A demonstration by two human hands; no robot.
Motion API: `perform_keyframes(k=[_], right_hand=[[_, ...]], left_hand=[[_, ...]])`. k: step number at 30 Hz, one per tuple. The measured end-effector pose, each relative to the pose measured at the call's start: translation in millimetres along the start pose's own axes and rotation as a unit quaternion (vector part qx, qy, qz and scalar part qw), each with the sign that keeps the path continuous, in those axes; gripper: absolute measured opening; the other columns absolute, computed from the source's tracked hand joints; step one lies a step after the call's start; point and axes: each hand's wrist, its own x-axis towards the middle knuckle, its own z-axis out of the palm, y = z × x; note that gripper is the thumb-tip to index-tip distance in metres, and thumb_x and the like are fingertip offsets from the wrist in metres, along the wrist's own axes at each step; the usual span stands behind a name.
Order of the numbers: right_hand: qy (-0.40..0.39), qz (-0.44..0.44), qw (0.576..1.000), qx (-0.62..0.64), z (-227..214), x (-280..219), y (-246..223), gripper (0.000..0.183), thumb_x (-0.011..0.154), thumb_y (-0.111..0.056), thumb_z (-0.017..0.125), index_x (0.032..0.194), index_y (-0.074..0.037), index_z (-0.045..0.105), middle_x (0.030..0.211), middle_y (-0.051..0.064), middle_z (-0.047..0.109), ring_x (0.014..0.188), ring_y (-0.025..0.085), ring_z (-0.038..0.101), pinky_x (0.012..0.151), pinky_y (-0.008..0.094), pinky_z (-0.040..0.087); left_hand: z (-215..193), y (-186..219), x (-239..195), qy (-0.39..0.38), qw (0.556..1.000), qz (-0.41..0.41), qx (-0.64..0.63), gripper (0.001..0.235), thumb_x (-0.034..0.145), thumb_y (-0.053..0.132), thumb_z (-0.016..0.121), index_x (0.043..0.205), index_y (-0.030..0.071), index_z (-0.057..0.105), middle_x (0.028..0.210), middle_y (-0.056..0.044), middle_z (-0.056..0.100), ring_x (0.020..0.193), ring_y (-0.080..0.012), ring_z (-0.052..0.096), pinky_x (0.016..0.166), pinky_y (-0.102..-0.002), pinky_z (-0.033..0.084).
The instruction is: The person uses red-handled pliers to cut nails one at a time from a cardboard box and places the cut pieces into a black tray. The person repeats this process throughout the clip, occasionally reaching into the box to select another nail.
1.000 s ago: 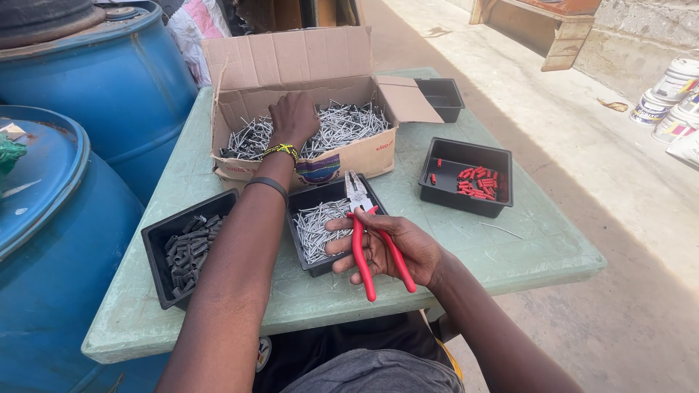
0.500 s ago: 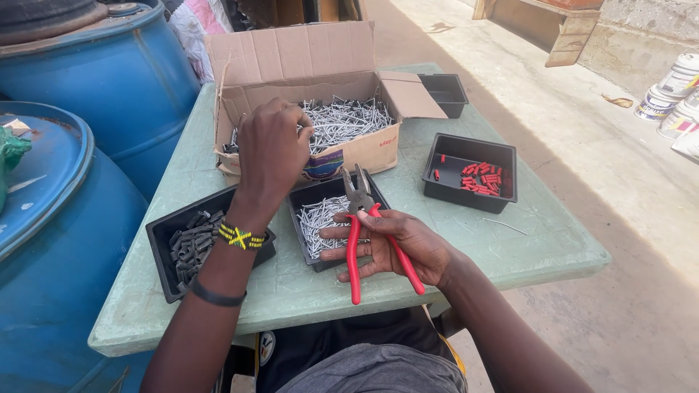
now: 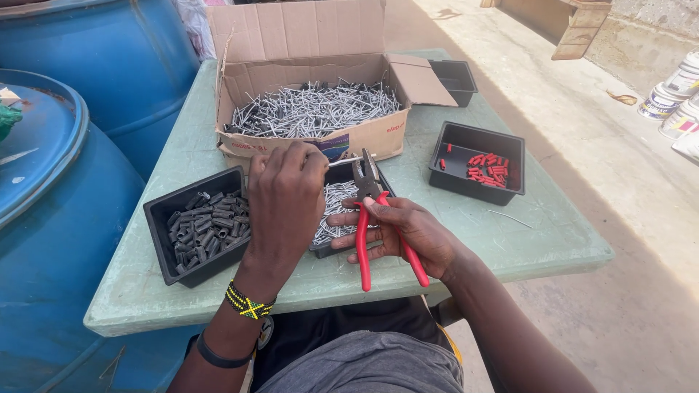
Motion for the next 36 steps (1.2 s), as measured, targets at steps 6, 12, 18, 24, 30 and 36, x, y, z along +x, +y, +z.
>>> perform_keyframes(k=[6, 12, 18, 24, 30, 36], right_hand=[[0.020, -0.004, 0.999, -0.032, -1, 1, 1, 0.056, 0.099, -0.028, 0.053, 0.136, 0.014, 0.051, 0.118, 0.028, 0.072, 0.089, 0.039, 0.077, 0.070, 0.049, 0.067], [0.011, -0.016, 1.000, -0.010, -8, 5, 6, 0.051, 0.099, -0.026, 0.054, 0.129, 0.016, 0.054, 0.107, 0.028, 0.073, 0.081, 0.040, 0.077, 0.065, 0.049, 0.068], [0.012, -0.020, 0.999, -0.022, 2, -1, 0, 0.051, 0.099, -0.026, 0.053, 0.126, 0.016, 0.055, 0.108, 0.027, 0.073, 0.084, 0.039, 0.077, 0.069, 0.051, 0.067], [0.004, -0.026, 0.999, -0.018, 3, -1, 0, 0.049, 0.100, -0.025, 0.053, 0.125, 0.017, 0.054, 0.107, 0.028, 0.072, 0.084, 0.039, 0.077, 0.067, 0.052, 0.068], [0.015, -0.044, 0.998, 0.047, -5, 6, 4, 0.039, 0.101, -0.022, 0.054, 0.108, 0.014, 0.063, 0.093, 0.026, 0.072, 0.073, 0.041, 0.076, 0.060, 0.053, 0.068], [0.011, 0.007, 0.986, 0.167, -31, 18, 14, 0.038, 0.105, -0.026, 0.047, 0.120, 0.005, 0.063, 0.094, 0.015, 0.073, 0.075, 0.028, 0.075, 0.063, 0.040, 0.066]], left_hand=[[3, 7, -9, -0.008, 1.000, 0.014, -0.025, 0.009, 0.089, 0.005, 0.079, 0.092, 0.013, 0.075, 0.092, -0.001, 0.065, 0.082, -0.0158, 0.072, 0.079, -0.037, 0.056], [-7, 10, -7, -0.011, 0.999, 0.026, -0.022, 0.015, 0.085, 0.000, 0.082, 0.091, 0.012, 0.075, 0.090, -0.002, 0.064, 0.081, -0.0160, 0.072, 0.080, -0.036, 0.056], [-8, 8, -7, -0.008, 0.999, 0.025, -0.035, 0.019, 0.083, -0.004, 0.080, 0.093, 0.012, 0.076, 0.091, -0.002, 0.065, 0.080, -0.0153, 0.071, 0.080, -0.036, 0.056], [-5, 7, -8, -0.006, 0.999, 0.033, -0.027, 0.021, 0.083, -0.003, 0.081, 0.095, 0.013, 0.076, 0.095, -0.002, 0.065, 0.082, -0.0141, 0.071, 0.080, -0.035, 0.055], [-4, 12, -6, 0.152, 0.982, 0.085, -0.067, 0.008, 0.100, 0.009, 0.071, 0.104, 0.013, 0.076, 0.100, -0.003, 0.065, 0.096, -0.0194, 0.067, 0.078, -0.036, 0.044], [3, 75, -29, 0.170, 0.881, 0.272, -0.347, 0.020, 0.101, 0.024, 0.063, 0.090, 0.009, 0.069, 0.096, -0.005, 0.067, 0.093, -0.0255, 0.071, 0.080, -0.038, 0.052]])
